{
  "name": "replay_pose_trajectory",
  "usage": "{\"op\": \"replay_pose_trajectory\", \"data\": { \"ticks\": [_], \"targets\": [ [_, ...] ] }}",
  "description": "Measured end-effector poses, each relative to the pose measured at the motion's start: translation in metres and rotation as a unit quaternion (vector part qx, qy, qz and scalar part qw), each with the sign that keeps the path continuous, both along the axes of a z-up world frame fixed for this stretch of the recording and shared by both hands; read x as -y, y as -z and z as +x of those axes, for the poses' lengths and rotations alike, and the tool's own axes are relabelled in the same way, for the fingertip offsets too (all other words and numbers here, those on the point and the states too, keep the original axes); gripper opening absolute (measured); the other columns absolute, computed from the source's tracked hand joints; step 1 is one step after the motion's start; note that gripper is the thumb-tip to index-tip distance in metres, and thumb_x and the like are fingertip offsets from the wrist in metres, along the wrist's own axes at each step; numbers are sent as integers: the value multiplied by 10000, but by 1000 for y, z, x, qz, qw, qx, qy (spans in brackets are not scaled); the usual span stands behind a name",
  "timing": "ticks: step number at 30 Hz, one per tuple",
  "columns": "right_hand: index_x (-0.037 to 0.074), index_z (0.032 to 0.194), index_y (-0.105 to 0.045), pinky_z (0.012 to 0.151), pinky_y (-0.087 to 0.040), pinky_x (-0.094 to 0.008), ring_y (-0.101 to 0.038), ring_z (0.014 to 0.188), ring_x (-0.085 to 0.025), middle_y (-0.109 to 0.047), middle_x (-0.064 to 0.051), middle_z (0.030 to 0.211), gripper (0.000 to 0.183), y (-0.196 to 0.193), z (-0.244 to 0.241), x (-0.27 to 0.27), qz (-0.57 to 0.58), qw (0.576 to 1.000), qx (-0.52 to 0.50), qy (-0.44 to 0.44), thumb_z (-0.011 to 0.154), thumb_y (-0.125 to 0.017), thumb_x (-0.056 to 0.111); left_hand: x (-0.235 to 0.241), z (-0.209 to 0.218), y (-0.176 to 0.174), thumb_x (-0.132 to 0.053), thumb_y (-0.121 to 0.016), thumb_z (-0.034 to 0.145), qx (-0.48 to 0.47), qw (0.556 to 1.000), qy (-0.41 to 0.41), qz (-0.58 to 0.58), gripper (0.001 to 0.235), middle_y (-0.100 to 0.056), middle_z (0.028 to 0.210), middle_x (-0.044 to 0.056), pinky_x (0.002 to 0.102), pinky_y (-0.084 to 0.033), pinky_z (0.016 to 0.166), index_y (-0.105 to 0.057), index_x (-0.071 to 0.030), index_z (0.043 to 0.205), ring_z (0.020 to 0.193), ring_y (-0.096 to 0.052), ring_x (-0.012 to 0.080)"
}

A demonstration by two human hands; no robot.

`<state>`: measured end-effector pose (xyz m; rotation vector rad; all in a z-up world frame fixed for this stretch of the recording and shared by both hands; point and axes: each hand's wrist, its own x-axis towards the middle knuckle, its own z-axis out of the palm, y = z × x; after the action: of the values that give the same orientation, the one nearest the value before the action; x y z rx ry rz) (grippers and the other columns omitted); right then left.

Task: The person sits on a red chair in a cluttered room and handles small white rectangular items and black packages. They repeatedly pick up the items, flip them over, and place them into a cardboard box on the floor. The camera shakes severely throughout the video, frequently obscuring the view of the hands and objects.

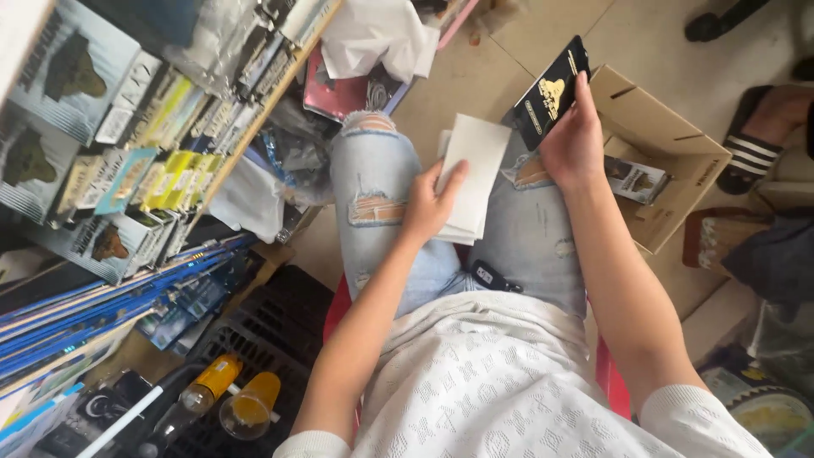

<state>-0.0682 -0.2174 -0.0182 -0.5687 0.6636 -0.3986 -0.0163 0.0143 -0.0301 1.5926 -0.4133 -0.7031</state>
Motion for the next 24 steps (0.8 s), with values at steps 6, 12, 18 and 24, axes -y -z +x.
{"op": "replay_pose_trajectory", "data": {
  "ticks": [6,12,18,24],
  "targets": [
    [154,1176,-603,802,-448,-182,-582,917,-46,-613,64,991,195,-4,1,-31,-328,933,-77,-130,1080,-572,320,-11,-2,-8,-468,-491,1032,-3,999,-24,-27,403,-332,649,-99,259,-238,561,-528,-162,772,614,-314,42],
    [186,1091,-579,663,-426,-165,-535,820,12,-593,96,916,181,-15,1,-45,-420,875,-133,-198,1092,-594,366,-19,1,-10,-454,-532,1008,59,998,-7,-12,438,-377,630,-77,278,-297,568,-407,-150,719,631,-364,58],
    [199,1621,-207,647,-293,-232,-312,728,-98,-431,-55,1553,512,-23,2,-46,-588,789,-9,-178,1224,-527,153,-12,4,-16,-448,-548,1000,18,999,-20,-31,380,-492,654,-75,251,-335,575,-536,-143,774,638,-426,43],
    [41,1626,-241,1330,-173,-453,-150,1617,-294,-201,-184,1713,545,-29,-4,-53,-591,740,17,-320,1171,-362,314,-13,-2,0,-383,-569,1010,-9,997,-59,-50,367,-445,652,-102,241,-339,590,-475,-166,730,643,-403,32]
  ]
}}
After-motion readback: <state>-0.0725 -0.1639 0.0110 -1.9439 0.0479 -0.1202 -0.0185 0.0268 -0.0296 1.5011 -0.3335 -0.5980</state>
